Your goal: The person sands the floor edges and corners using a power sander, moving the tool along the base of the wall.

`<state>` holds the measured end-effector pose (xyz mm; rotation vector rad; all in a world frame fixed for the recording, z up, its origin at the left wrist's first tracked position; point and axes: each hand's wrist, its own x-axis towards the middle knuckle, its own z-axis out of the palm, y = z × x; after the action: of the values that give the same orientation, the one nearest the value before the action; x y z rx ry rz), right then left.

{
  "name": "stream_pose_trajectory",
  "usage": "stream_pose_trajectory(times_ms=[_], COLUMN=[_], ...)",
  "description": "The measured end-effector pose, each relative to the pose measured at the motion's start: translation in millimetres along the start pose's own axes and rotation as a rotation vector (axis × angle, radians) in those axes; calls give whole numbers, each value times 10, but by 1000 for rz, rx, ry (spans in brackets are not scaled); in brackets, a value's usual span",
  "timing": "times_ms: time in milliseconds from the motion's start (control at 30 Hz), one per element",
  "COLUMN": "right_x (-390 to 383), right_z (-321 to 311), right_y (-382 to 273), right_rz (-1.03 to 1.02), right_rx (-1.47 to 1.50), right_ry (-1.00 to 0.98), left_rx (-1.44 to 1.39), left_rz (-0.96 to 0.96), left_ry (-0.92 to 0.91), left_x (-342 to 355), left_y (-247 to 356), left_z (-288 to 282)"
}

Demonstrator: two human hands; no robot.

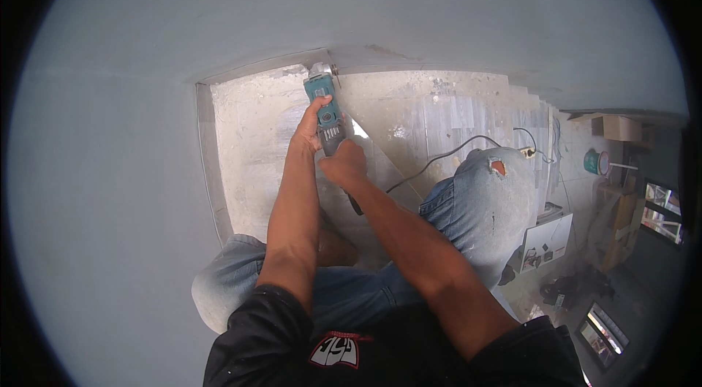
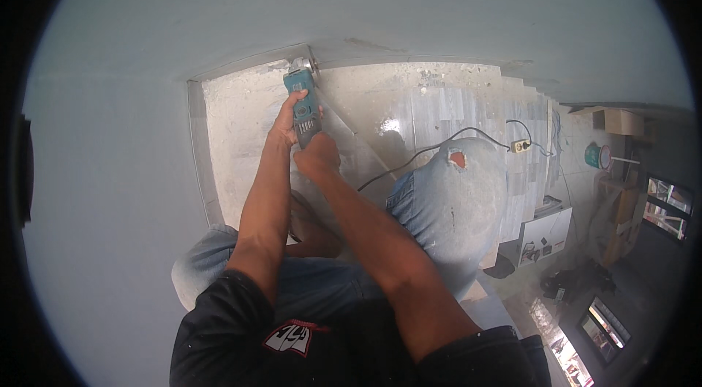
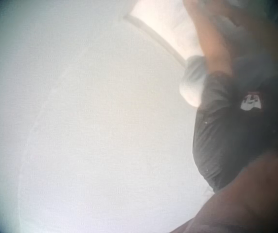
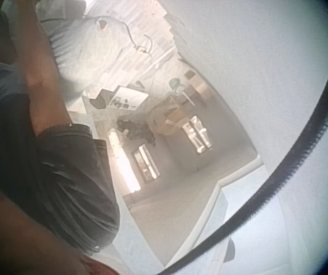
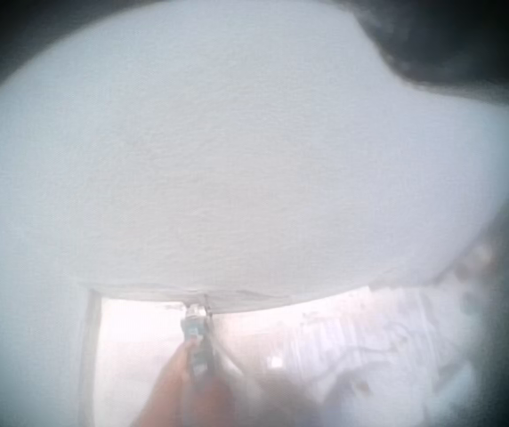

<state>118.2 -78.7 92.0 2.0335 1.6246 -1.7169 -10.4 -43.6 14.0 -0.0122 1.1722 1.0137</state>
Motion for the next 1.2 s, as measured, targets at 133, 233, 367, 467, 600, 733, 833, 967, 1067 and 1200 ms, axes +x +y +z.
stream_pose_trajectory(times_ms=[133, 233, 367, 467, 600, 733, 833, 967, 1067, 1200], right_x=[-14, -23, -59, -62, -71, -88, -90, -89, -88, -96], right_z=[-12, -25, -69, -77, -101, -113, -108, -101, -113, -125], right_y=[-10, -19, -78, -79, -85, -101, -99, -101, -108, -120], right_rz=[3, 7, 44, 40, 39, 33, 30, 30, 33, 36], right_rx=[-9, -13, -11, -11, -6, -6, -15, -19, -6, -21], right_ry=[-1, -13, -59, -49, -68, -68, -51, -50, -55, -66], left_rx=[0, -7, -9, -14, -15, -15, -14, -15, -5, -9], left_rz=[4, 4, 5, 11, 12, 12, 11, 17, 23, 38], left_ry=[5, -3, 9, 5, -4, -7, -8, -4, -5, 1], left_x=[-10, -28, -33, -35, -35, -32, -39, -47, -40, -45], left_y=[0, 6, 8, 15, 17, 23, 28, 36, 35, 32], left_z=[6, 15, 11, 22, 20, 9, 28, 24, 32, 30])
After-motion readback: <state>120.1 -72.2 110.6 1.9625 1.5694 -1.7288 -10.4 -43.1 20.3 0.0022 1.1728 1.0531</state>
